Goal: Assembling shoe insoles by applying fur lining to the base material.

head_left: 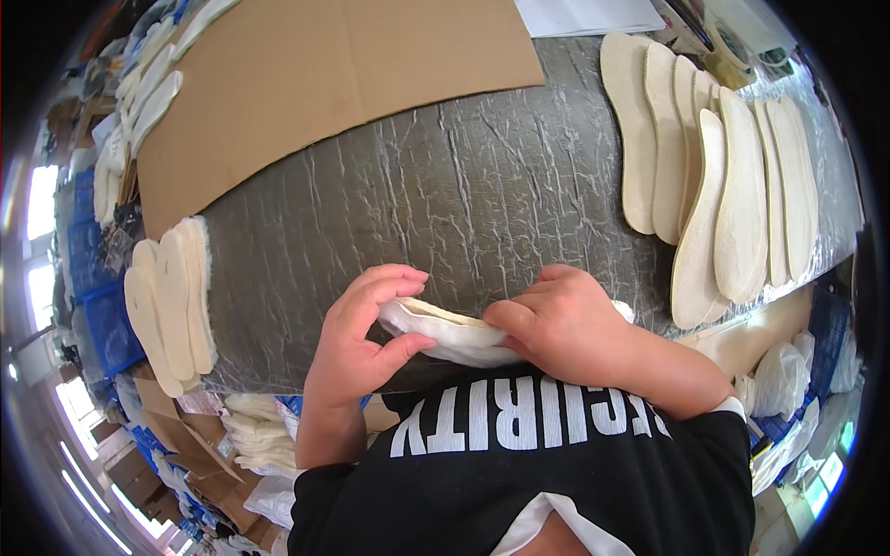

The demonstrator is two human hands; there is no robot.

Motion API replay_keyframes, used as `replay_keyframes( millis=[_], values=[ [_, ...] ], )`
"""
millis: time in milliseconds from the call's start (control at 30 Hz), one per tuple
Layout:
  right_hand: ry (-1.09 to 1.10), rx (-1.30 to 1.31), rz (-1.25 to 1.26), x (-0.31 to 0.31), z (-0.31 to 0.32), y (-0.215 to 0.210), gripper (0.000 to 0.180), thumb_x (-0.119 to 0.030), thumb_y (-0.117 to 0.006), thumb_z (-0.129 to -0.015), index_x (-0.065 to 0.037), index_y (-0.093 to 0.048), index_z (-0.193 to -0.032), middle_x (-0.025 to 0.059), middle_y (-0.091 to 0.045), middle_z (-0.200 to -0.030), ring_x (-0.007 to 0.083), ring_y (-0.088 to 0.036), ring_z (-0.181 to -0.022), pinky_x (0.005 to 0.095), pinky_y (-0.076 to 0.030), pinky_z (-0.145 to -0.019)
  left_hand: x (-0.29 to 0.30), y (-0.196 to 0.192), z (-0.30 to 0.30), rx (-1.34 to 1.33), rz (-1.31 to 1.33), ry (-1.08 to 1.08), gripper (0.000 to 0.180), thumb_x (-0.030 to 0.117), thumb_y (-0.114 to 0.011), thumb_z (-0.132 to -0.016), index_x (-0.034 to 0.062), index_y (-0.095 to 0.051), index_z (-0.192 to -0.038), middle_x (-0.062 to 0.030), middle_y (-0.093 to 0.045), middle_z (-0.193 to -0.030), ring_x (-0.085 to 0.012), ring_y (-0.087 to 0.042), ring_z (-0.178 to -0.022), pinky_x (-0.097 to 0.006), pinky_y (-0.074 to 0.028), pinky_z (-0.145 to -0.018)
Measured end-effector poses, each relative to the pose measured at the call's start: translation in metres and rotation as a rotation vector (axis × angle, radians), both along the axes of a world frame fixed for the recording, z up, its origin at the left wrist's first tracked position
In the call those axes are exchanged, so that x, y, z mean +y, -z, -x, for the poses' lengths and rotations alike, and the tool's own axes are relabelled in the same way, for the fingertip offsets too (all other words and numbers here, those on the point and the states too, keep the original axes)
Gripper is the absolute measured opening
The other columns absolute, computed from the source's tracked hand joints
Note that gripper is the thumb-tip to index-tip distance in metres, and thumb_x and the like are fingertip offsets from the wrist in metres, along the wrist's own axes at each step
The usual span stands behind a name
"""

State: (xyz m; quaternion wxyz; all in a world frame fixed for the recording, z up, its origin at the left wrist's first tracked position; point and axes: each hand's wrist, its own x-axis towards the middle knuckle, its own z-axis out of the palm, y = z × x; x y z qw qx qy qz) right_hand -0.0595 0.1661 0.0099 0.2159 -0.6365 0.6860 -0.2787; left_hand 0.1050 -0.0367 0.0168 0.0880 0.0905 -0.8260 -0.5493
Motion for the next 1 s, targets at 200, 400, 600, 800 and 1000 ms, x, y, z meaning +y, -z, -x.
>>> replay_keyframes(
  millis=[200,400,600,800,1000],
  values=[
    [-0.014,-0.052,0.004,0.001,0.002,0.003,0.032,-0.012,-0.075,-0.066,-0.009,-0.063,-0.095,0.0018,-0.064,-0.067,0.0223,-0.064,-0.062,0.0364,-0.047,-0.064,-0.010,-0.002,-0.005,0.028,-0.024,0.008,0.023,0.005,-0.076,-0.077,0.0001,-0.062,-0.096,-0.0170,-0.062,-0.113,-0.0264,-0.062,-0.103,-0.034,-0.049,-0.087],
    [-0.028,-0.090,-0.035,0.000,0.002,0.000,0.031,-0.011,-0.075,-0.066,-0.009,-0.063,-0.095,0.0024,-0.065,-0.069,0.0221,-0.065,-0.064,0.0366,-0.047,-0.064,-0.009,-0.015,0.002,0.009,0.178,0.080,0.018,-0.002,-0.074,-0.073,0.0030,-0.063,-0.086,-0.0125,-0.065,-0.106,-0.0264,-0.063,-0.093,-0.035,-0.052,-0.077],
    [-0.051,-0.096,-0.035,0.000,0.002,-0.001,0.032,-0.014,-0.077,-0.067,-0.010,-0.064,-0.096,0.0026,-0.065,-0.070,0.0219,-0.066,-0.066,0.0369,-0.047,-0.065,-0.008,-0.010,0.003,-0.001,0.245,0.106,0.016,-0.001,-0.071,-0.075,0.0031,-0.057,-0.081,-0.0107,-0.065,-0.097,-0.0286,-0.061,-0.086,-0.036,-0.049,-0.074],
    [-0.072,-0.107,-0.042,-0.001,0.006,-0.001,0.031,-0.017,-0.077,-0.069,-0.010,-0.063,-0.096,0.0030,-0.065,-0.071,0.0228,-0.066,-0.067,0.0373,-0.047,-0.067,-0.001,-0.003,0.002,-0.006,0.176,0.052,0.015,-0.001,-0.068,-0.078,0.0027,-0.054,-0.082,-0.0099,-0.064,-0.088,-0.0286,-0.059,-0.079,-0.036,-0.048,-0.071],
    [-0.109,-0.051,-0.089,-0.013,0.009,-0.012,0.024,-0.026,-0.072,-0.079,-0.009,-0.062,-0.093,0.0047,-0.065,-0.070,0.0257,-0.064,-0.065,0.0382,-0.047,-0.068,0.006,-0.001,0.003,-0.026,0.146,-0.018,0.013,-0.002,-0.067,-0.081,0.0019,-0.054,-0.082,-0.0106,-0.063,-0.085,-0.0288,-0.058,-0.076,-0.036,-0.048,-0.069]
  ],
)
